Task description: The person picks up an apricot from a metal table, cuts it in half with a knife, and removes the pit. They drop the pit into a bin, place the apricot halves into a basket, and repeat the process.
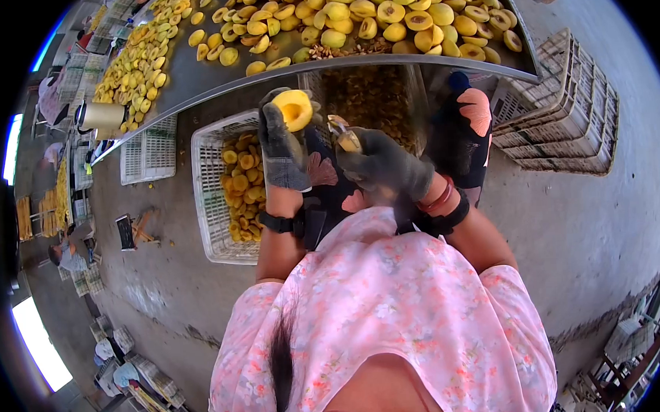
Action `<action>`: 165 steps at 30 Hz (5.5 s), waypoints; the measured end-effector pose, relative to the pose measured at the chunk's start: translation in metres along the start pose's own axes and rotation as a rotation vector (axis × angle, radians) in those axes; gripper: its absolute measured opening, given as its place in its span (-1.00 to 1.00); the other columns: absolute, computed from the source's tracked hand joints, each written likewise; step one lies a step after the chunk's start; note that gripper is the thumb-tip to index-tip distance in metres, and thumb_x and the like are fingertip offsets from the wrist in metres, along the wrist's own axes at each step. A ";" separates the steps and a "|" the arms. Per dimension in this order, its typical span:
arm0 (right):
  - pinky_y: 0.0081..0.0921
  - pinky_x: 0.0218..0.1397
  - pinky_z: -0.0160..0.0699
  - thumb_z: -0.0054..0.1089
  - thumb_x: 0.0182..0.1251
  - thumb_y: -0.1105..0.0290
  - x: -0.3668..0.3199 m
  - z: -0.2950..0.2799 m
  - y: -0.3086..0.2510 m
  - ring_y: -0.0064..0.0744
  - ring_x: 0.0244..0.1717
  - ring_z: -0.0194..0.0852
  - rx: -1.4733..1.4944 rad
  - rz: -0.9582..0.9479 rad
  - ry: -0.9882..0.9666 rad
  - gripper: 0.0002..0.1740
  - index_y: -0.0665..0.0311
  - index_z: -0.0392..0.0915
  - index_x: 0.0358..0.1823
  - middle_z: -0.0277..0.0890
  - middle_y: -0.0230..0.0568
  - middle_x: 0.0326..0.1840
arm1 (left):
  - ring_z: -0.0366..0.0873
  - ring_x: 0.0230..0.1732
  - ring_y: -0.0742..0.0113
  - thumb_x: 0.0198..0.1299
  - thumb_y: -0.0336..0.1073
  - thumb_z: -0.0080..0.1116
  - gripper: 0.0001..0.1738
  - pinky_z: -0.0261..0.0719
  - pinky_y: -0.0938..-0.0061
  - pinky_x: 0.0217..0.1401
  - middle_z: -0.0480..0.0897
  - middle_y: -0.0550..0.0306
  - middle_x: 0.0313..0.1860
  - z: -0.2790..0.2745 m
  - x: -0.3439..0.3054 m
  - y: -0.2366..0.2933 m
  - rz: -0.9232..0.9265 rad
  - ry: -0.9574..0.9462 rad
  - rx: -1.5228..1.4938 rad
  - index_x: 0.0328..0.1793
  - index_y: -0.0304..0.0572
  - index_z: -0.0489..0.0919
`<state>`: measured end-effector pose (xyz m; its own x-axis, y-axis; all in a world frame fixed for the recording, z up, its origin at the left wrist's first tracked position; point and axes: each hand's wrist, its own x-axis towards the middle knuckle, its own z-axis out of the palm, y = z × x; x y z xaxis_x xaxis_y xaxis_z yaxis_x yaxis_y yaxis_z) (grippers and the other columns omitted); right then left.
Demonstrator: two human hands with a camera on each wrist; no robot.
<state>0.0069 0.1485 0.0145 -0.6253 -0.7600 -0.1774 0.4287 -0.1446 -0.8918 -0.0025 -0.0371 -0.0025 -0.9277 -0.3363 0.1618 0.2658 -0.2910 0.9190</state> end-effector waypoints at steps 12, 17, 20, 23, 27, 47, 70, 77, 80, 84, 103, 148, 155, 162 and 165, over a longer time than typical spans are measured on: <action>-0.49 -0.37 0.40 0.09 0.23 0.37 0.015 -0.012 0.027 -0.55 -0.47 0.36 -0.475 0.141 0.327 -0.80 0.37 0.45 -0.23 0.46 -0.30 -0.50 | 0.50 0.09 -0.13 0.25 0.09 -0.04 -0.47 0.39 0.14 0.16 0.60 -0.14 0.02 -0.161 0.066 0.007 0.353 0.349 1.601 0.08 -0.19 0.54; -0.60 -0.67 0.19 0.09 0.28 0.37 0.021 -0.006 0.029 -0.71 -0.69 0.24 -0.489 0.053 0.292 -0.85 0.25 0.33 -0.34 0.27 -0.50 -0.67 | 0.50 0.14 -0.02 0.22 0.21 -0.09 -0.42 0.38 0.15 0.18 0.62 -0.05 0.04 -0.090 0.148 -0.011 0.033 0.016 1.729 0.04 -0.08 0.59; -0.60 -0.65 0.21 0.11 0.27 0.36 0.020 -0.007 0.032 -0.72 -0.67 0.25 -0.527 0.066 0.327 -0.85 0.25 0.35 -0.32 0.28 -0.49 -0.66 | 0.50 0.15 0.09 0.18 0.25 -0.11 -0.39 0.38 0.21 0.17 0.60 0.06 0.11 -0.083 0.194 -0.050 -0.186 -0.113 2.053 0.05 -0.05 0.60; -0.50 -0.50 0.29 0.13 0.24 0.34 0.024 -0.016 0.042 -0.46 -0.53 0.33 -0.646 0.056 0.346 -0.82 0.29 0.40 -0.28 0.36 -0.29 -0.55 | 0.46 0.23 0.12 0.16 0.30 -0.11 -0.33 0.35 0.21 0.22 0.55 0.07 0.19 -0.074 0.213 -0.061 -0.470 -0.237 1.995 0.11 -0.06 0.58; -0.25 -0.24 0.43 0.16 0.18 0.30 0.030 -0.021 0.046 0.13 -0.26 0.49 -0.649 0.114 0.356 -0.73 0.38 0.46 -0.22 0.51 0.17 -0.33 | 0.39 0.30 0.00 0.07 0.32 0.07 -0.14 0.30 0.16 0.31 0.46 -0.11 0.27 -0.070 0.222 -0.064 -0.567 -0.281 1.838 0.35 -0.12 0.35; -0.27 -0.38 0.44 0.20 0.17 0.38 0.035 0.006 0.003 0.12 -0.38 0.53 -0.890 -0.327 0.566 -0.76 0.32 0.38 -0.23 0.48 0.08 -0.47 | 0.52 -0.06 0.30 0.20 -0.33 0.05 -0.67 0.49 0.41 0.02 0.54 0.02 -0.04 0.002 0.012 -0.002 0.123 -0.251 0.400 0.08 -0.23 0.41; -0.37 -0.45 0.46 0.07 0.22 0.46 0.015 0.010 0.007 -0.16 -0.51 0.52 -0.605 -0.417 0.396 -0.85 0.36 0.39 -0.22 0.50 -0.08 -0.52 | 0.54 -0.02 0.13 0.39 0.05 -0.16 -0.47 0.50 0.37 0.05 0.51 -0.08 0.00 0.033 -0.021 0.001 0.426 -0.167 0.550 0.13 -0.33 0.39; -0.72 -0.61 0.15 0.03 0.30 0.50 -0.002 0.014 -0.014 -0.80 -0.60 0.17 -0.028 -0.053 0.066 -0.99 0.24 0.40 -0.30 0.26 -0.60 -0.56 | 0.59 -0.05 0.08 0.38 0.04 -0.12 -0.49 0.54 0.35 0.01 0.55 -0.08 -0.01 0.027 -0.018 -0.003 0.423 -0.246 0.502 0.13 -0.30 0.40; -0.73 -0.62 0.10 0.06 0.30 0.48 -0.002 0.006 -0.010 -0.81 -0.61 0.16 0.037 0.039 0.004 -0.97 0.22 0.40 -0.31 0.25 -0.60 -0.56 | 0.58 -0.03 0.09 0.38 0.01 -0.12 -0.51 0.52 0.35 0.03 0.55 -0.06 0.00 0.019 -0.014 -0.009 0.372 -0.327 0.455 0.12 -0.29 0.41; -0.73 -0.62 0.09 0.09 0.30 0.44 -0.005 0.004 -0.018 -0.80 -0.62 0.15 0.140 0.184 -0.051 -0.92 0.21 0.39 -0.35 0.24 -0.59 -0.57 | 0.56 -0.01 0.12 0.39 -0.01 -0.14 -0.54 0.50 0.37 0.06 0.55 -0.04 0.01 0.013 -0.016 -0.015 0.297 -0.399 0.348 0.10 -0.29 0.44; -0.49 -0.41 0.41 0.10 0.26 0.37 0.013 -0.019 0.024 -0.65 -0.48 0.36 -0.529 0.152 0.430 -0.82 0.34 0.46 -0.20 0.46 -0.38 -0.52 | 0.61 -0.22 -0.04 0.38 0.03 -0.14 -0.54 0.60 0.29 -0.19 0.61 -0.14 -0.11 -0.115 0.009 -0.009 0.437 0.270 1.007 0.11 -0.20 0.46; -0.21 -0.40 0.43 0.22 0.17 0.34 0.036 0.003 -0.007 0.20 -0.36 0.49 -0.947 -0.323 0.505 -0.71 0.31 0.36 -0.18 0.47 0.10 -0.46 | 0.53 0.03 0.36 0.32 0.26 -0.16 -0.32 0.50 0.51 0.08 0.57 0.10 0.03 0.003 0.014 0.023 -0.304 -0.222 0.073 0.22 -0.19 0.43; -0.21 -0.40 0.44 0.24 0.15 0.37 0.023 0.009 -0.006 0.22 -0.30 0.50 -0.925 -0.366 0.530 -0.69 0.31 0.38 -0.14 0.50 0.11 -0.42 | 0.50 0.07 0.32 0.39 0.14 -0.21 -0.43 0.44 0.43 0.15 0.56 0.08 0.04 0.019 -0.002 -0.001 0.126 -0.267 0.193 0.17 -0.22 0.45; -0.18 -0.42 0.45 0.15 0.21 0.37 0.019 0.007 0.000 0.10 -0.45 0.53 -0.893 -0.409 0.482 -0.73 0.40 0.37 -0.17 0.51 0.13 -0.49 | 0.59 -0.09 0.26 0.36 0.12 -0.13 -0.47 0.52 0.41 -0.01 0.61 0.03 -0.10 0.031 -0.010 -0.002 0.326 -0.155 0.474 0.05 -0.22 0.50; -0.39 -0.32 0.46 0.17 0.19 0.44 0.013 0.004 -0.003 -0.30 -0.40 0.52 -0.719 -0.356 0.285 -0.73 0.34 0.42 -0.10 0.56 -0.13 -0.36 | 0.61 -0.15 0.24 0.35 0.10 -0.09 -0.49 0.54 0.41 -0.06 0.62 0.03 -0.14 0.032 -0.009 -0.002 0.345 -0.174 0.461 0.04 -0.22 0.50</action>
<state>0.0006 0.1367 0.0163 -0.8257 -0.5432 0.1521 -0.2831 0.1660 -0.9446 -0.0028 -0.0045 0.0060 -0.8479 -0.1795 0.4988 0.4538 0.2408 0.8580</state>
